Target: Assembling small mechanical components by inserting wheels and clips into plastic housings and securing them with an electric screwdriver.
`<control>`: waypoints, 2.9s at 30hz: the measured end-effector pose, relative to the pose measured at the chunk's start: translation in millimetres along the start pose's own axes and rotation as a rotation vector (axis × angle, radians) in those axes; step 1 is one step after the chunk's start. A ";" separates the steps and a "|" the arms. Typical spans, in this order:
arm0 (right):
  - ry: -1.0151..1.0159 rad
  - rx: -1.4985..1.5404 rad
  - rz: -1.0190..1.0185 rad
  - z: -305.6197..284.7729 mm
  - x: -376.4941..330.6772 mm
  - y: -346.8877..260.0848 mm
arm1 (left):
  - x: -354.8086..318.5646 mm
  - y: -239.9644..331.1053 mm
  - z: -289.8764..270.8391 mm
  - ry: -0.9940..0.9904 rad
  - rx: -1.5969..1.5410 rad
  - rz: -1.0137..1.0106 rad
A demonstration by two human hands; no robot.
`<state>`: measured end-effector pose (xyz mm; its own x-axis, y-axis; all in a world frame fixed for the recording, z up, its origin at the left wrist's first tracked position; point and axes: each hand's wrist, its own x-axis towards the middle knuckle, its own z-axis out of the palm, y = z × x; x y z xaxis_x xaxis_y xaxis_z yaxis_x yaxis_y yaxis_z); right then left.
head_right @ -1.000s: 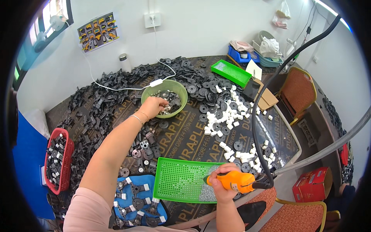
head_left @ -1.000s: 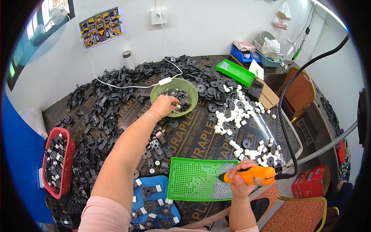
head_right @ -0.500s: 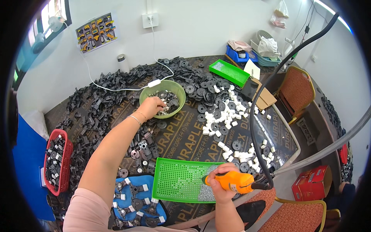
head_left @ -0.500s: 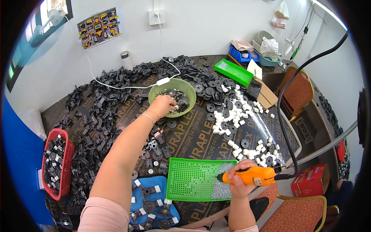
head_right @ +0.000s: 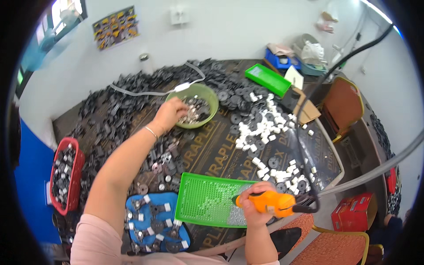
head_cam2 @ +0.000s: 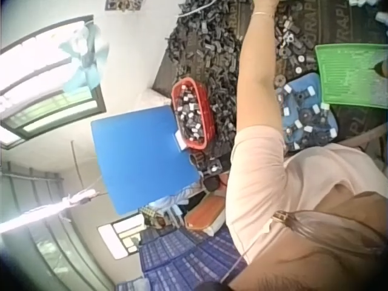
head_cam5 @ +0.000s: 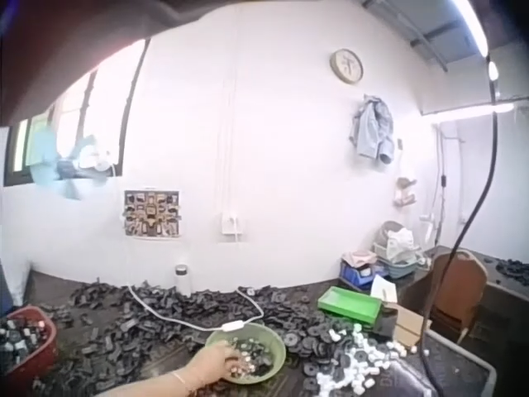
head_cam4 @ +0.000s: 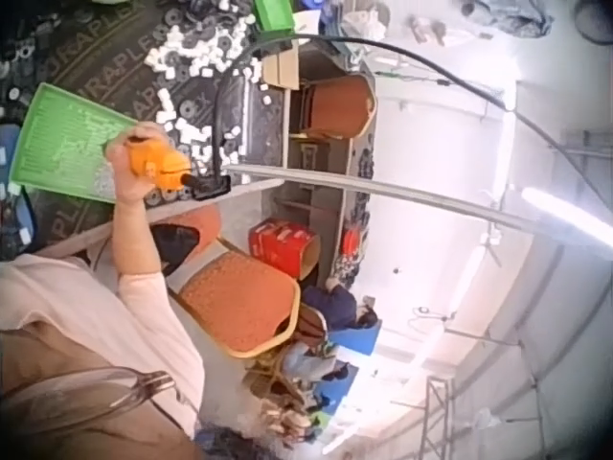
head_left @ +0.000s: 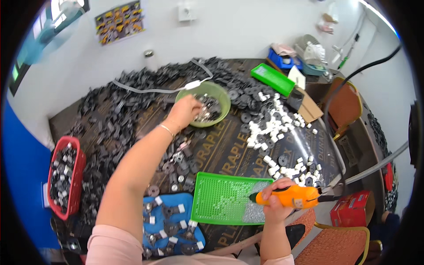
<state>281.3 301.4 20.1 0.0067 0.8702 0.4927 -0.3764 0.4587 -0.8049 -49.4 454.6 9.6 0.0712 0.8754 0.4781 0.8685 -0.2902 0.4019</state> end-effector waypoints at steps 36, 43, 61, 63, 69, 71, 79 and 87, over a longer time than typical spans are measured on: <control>-0.119 0.211 0.088 48.6 -33.3 -20.1 | -273.8 93.7 -101.9 -0.280 -0.002 -0.035; -0.131 0.214 0.089 51.2 -32.8 -18.4 | -275.9 96.3 -102.7 -0.318 0.044 0.004; -0.124 0.209 0.100 59.7 -32.6 -19.6 | -244.6 39.8 -101.2 -0.494 0.190 -0.256; -0.122 0.200 0.102 60.7 -32.6 -18.9 | -238.7 38.9 -99.9 -0.559 0.212 -0.316; -0.123 0.183 0.112 62.7 -32.1 -16.3 | -227.8 34.4 -98.0 -0.611 0.246 -0.285; -0.129 0.178 0.109 63.2 -30.9 -16.7 | -226.0 38.5 -104.2 -0.559 0.205 -0.295; -0.148 0.210 0.099 65.2 -31.9 -17.9 | -253.0 102.0 -104.0 -0.407 0.028 -0.155; -0.152 0.204 0.092 66.8 -35.1 -21.7 | -260.9 102.1 -95.1 -0.355 -0.006 -0.175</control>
<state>227.4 248.8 42.3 -0.1691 0.8624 0.4772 -0.5484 0.3199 -0.7726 -26.0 159.9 0.1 0.0881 0.9908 0.1026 0.8795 -0.1257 0.4590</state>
